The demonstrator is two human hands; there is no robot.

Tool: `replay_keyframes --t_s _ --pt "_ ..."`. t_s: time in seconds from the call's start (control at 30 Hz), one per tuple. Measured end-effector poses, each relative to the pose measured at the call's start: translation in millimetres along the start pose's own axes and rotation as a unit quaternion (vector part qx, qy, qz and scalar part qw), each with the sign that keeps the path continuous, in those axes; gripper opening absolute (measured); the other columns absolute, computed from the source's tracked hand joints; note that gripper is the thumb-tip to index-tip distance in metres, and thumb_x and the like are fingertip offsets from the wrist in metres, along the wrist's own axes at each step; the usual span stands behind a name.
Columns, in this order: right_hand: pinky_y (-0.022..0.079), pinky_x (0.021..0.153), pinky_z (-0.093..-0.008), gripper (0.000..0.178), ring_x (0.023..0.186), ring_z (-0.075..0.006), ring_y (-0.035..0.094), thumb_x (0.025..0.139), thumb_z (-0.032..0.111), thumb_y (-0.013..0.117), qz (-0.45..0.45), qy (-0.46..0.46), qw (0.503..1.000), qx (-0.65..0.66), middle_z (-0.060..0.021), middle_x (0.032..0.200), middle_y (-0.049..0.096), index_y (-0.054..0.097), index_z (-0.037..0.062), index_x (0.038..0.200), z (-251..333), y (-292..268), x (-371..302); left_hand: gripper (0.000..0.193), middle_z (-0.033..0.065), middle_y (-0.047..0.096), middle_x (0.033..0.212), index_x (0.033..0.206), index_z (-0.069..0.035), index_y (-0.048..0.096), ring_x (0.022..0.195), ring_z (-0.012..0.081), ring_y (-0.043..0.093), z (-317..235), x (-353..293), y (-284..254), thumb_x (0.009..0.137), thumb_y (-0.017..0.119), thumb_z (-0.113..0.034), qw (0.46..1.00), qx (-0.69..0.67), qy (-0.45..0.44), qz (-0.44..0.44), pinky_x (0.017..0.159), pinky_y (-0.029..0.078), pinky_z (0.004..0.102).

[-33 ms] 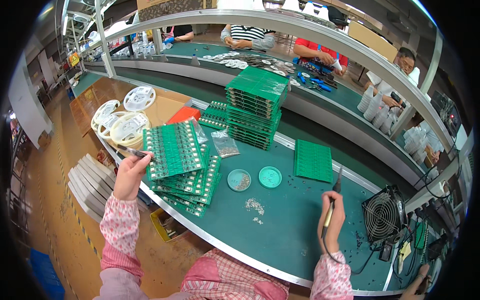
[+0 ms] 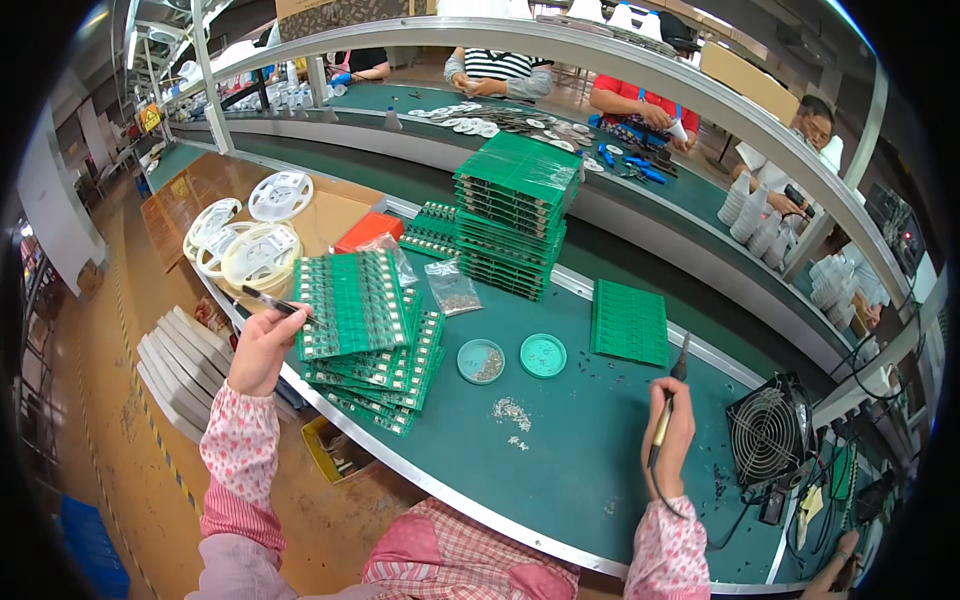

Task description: The person solders small electronic components onto circuit boards using a soldering iron, solder wire, and tweezers.

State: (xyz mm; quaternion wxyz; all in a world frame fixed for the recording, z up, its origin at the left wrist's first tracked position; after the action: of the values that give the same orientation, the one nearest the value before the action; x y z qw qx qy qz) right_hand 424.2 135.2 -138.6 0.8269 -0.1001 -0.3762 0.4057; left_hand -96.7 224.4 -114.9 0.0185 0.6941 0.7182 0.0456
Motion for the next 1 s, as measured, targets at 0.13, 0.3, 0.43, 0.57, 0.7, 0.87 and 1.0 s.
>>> replay_keyframes --t_s 0.13,0.3,0.43,0.57,0.7,0.87,1.0 --pt "0.05 0.076 -0.0377 0.016 0.081 -0.0324 0.062 0.096 0.011 0.065 0.011 -0.079 0.988 -0.134 -0.0172 0.092 0.063 0.06 0.0021 0.108 -26.0 15.1 30.2 0.025 0.0031 0.07 0.106 0.11 -0.001 0.071 0.1 0.0112 0.061 13.7 7.3 2.6 0.093 0.071 -0.018 0.998 0.043 -0.024 0.048 0.096 0.043 0.0285" --pt "0.05 0.086 -0.0462 0.048 0.1 -0.0424 0.064 0.088 0.027 0.077 0.028 -0.036 0.977 -0.21 -0.0235 0.108 0.066 0.054 0.0045 0.124 -46.9 40.0 55.5 0.028 0.011 0.057 0.137 0.11 0.0 0.072 0.128 0.0168 0.051 9.5 4.0 6.5 0.092 0.073 -0.021 0.991 0.12 -0.047 0.029 0.104 0.04 0.033" --pt "0.048 0.096 -0.0447 0.059 0.116 -0.0396 0.059 0.088 0.028 0.078 0.014 0.0 0.981 -0.193 -0.0225 0.126 0.06 0.049 0.0048 0.134 -58.2 58.8 65.0 0.026 0.0142 0.045 0.15 0.11 0.001 0.07 0.135 0.0214 0.046 -4.7 -10.4 10.1 0.092 0.071 -0.018 0.993 0.115 0.007 -0.017 0.107 0.041 0.0371" --pt "0.048 0.097 -0.0427 0.052 0.115 -0.037 0.06 0.09 0.017 0.075 -0.007 -0.04 0.981 -0.19 -0.0208 0.125 0.06 0.05 0.0075 0.134 -68.7 59.4 68.7 0.019 0.0142 0.05 0.145 0.109 0.001 0.069 0.135 0.023 0.047 -24.9 -33.3 11.3 0.094 0.065 -0.009 0.985 0.102 0.094 -0.102 0.11 0.038 0.038" --pt "0.049 0.094 -0.0402 0.05 0.115 -0.0323 0.061 0.088 0.015 0.076 -0.039 -0.009 0.984 -0.172 -0.0197 0.125 0.06 0.053 0.0052 0.131 -101.1 20.1 72.8 0.017 0.0136 0.056 0.132 0.107 0.003 0.068 0.121 0.0198 0.055 -38.6 -59.9 19.6 0.091 0.068 -0.003 0.944 0.193 0.231 -0.136 0.102 0.044 0.0347" --pt "0.05 0.09 -0.0441 0.061 0.106 -0.0368 0.064 0.081 0.034 0.084 0.01 0.08 0.981 -0.179 -0.0212 0.112 0.066 0.054 0.0073 0.128 -76.1 49.9 65.3 0.023 0.0169 0.061 0.113 0.106 0.003 0.064 0.108 0.027 0.059 -31.8 -108.4 51.8 0.083 0.063 0.009 0.913 0.207 0.309 -0.168 0.095 0.047 0.0378" --pt "0.05 0.086 -0.0492 0.06 0.103 -0.0428 0.063 0.078 0.035 0.086 0.015 0.052 0.98 -0.189 -0.0217 0.107 0.068 0.054 0.0082 0.122 -65.6 66.8 62.1 0.029 0.016 0.065 0.109 0.105 -0.002 0.067 0.098 0.0283 0.064 -0.3 -137.3 105.5 0.077 0.069 0.003 0.914 0.249 0.308 -0.089 0.09 0.051 0.0382"
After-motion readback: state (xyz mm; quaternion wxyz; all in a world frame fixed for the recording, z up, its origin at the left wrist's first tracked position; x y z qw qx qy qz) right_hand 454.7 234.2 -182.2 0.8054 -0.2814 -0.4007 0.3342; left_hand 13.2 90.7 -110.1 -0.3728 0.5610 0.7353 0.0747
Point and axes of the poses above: each hand's wrist, its own x-axis towards the middle knuckle, its own y-axis out of the palm, z = x × y, the point moved 6 cm from there along x, towards the middle knuckle
